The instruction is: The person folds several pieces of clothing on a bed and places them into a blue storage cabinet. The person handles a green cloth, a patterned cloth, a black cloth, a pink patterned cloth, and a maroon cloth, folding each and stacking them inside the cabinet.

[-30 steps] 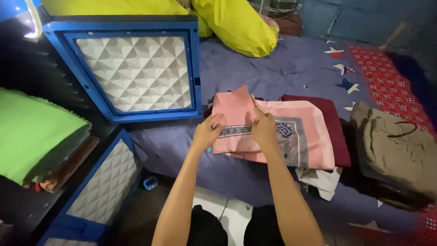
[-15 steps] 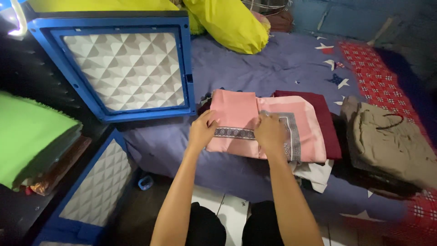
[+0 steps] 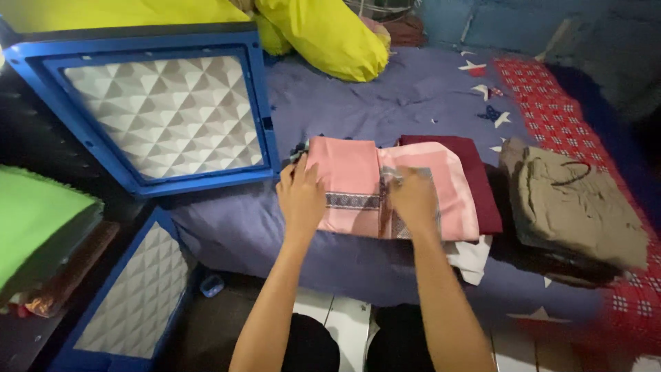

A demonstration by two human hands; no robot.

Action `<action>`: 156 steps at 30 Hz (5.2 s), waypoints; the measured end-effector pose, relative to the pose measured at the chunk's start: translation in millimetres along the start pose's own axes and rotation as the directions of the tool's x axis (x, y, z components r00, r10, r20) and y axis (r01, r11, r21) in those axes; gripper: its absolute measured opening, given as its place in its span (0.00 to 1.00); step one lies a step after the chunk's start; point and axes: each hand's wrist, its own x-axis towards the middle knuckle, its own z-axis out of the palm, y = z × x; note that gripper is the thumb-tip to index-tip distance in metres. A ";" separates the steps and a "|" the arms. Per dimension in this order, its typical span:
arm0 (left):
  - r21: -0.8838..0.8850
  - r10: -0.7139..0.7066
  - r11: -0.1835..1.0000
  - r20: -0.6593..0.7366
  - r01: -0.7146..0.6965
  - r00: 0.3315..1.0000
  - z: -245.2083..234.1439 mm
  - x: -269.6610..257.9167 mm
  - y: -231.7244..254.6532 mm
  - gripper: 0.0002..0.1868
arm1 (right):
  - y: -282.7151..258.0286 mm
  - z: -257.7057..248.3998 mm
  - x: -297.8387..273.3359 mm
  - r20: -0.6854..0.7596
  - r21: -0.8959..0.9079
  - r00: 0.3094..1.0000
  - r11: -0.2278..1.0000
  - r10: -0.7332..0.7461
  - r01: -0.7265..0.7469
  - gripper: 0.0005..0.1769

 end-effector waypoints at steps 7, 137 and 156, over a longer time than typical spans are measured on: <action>-0.294 0.338 0.913 0.160 -0.282 0.927 28.9 -27.0 77.9 0.22 | 87.7 -15.9 -7.2 -0.021 -0.258 0.964 0.930 0.266 -0.262 0.35; 0.058 0.021 0.998 0.262 -0.038 0.965 15.0 19.3 54.7 0.23 | -26.3 68.1 -1.0 -0.053 0.067 0.981 0.979 -0.187 0.190 0.20; -0.113 0.197 0.977 0.160 -0.180 0.967 75.7 7.0 37.9 0.22 | -18.2 81.5 5.8 0.166 0.139 0.973 0.981 -0.158 0.136 0.23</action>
